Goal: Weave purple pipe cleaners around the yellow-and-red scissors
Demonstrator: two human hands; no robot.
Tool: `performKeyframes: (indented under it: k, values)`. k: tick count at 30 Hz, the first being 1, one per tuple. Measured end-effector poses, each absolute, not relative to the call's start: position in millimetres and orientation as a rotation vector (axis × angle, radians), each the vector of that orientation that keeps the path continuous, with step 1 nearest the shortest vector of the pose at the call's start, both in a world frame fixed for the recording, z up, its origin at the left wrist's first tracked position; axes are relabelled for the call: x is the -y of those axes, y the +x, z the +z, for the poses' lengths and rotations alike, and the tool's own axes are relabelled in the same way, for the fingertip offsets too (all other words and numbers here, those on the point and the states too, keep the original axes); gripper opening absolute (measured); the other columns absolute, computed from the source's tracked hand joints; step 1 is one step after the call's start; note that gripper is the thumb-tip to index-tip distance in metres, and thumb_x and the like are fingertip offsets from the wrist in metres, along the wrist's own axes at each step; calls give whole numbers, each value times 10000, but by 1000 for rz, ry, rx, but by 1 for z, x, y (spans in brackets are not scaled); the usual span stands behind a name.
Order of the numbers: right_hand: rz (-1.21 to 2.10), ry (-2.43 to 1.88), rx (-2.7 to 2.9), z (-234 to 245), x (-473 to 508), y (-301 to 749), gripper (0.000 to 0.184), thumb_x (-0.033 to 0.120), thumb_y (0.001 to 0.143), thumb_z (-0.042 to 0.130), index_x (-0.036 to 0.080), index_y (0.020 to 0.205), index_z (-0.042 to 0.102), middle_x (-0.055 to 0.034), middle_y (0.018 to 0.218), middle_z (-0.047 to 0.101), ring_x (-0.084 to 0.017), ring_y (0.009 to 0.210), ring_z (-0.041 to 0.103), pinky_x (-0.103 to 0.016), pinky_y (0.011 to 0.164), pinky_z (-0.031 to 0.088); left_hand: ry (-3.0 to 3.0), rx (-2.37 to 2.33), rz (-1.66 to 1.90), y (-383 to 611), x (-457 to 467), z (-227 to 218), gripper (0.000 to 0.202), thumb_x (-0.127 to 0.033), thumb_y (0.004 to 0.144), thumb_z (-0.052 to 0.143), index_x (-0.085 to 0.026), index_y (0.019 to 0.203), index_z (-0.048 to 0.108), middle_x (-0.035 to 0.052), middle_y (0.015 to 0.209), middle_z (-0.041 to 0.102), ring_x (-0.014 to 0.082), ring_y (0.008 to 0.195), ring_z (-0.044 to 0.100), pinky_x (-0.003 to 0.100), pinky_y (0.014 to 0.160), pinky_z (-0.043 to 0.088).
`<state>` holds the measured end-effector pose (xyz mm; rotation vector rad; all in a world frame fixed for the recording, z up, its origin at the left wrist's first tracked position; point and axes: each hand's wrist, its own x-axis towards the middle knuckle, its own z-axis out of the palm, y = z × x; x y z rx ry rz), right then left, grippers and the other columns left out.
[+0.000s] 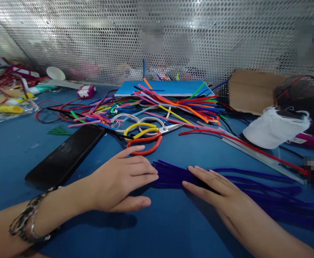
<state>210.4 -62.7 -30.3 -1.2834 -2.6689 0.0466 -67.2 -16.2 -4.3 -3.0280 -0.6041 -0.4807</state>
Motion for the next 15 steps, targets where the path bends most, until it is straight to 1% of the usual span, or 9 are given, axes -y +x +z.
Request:
performKeyframes:
  k: [3, 5, 8, 12, 15]
  values:
    - [43, -1292, 2672, -30, 63, 210, 605, -16, 771, 292, 314, 1204, 556, -9, 1353, 448, -154, 1243, 404, -369, 989, 400, -3029, 632, -436, -66, 14, -4, 366, -406, 917, 364, -181, 1051, 619, 7, 1056, 668, 142, 989, 586, 256, 1034, 200]
    - [55, -1291, 2671, -29, 63, 210, 617, -23, 767, 279, 310, 1209, 553, -11, 1355, 444, -154, 1246, 399, -371, 992, 396, -3028, 640, -441, -66, 14, -4, 369, -418, 914, 366, -183, 1048, 618, 7, 1054, 669, 143, 990, 585, 252, 1034, 197]
    - [83, -1280, 2647, -29, 63, 211, 598, -6, 785, 282, 314, 1214, 548, -13, 1355, 443, -159, 1244, 402, -373, 996, 393, -3026, 584, -551, -66, 16, -3, 347, -394, 919, 359, -186, 1020, 619, 2, 1015, 680, 128, 954, 596, 237, 1053, 165]
    - [79, -1259, 2635, -30, 62, 213, 566, 25, 812, 296, 342, 1210, 543, -2, 1344, 458, -157, 1224, 430, -361, 982, 410, -3021, 509, -778, -62, 20, -5, 316, -324, 937, 341, -181, 944, 623, -10, 906, 697, 100, 862, 610, 233, 1068, 164]
    - [39, -1249, 2635, -32, 62, 213, 538, 52, 820, 315, 346, 1209, 545, -2, 1337, 468, -159, 1213, 443, -346, 966, 427, -3034, 496, -771, -59, 21, -9, 306, -298, 940, 340, -187, 915, 624, -23, 878, 690, 88, 830, 608, 229, 1068, 161]
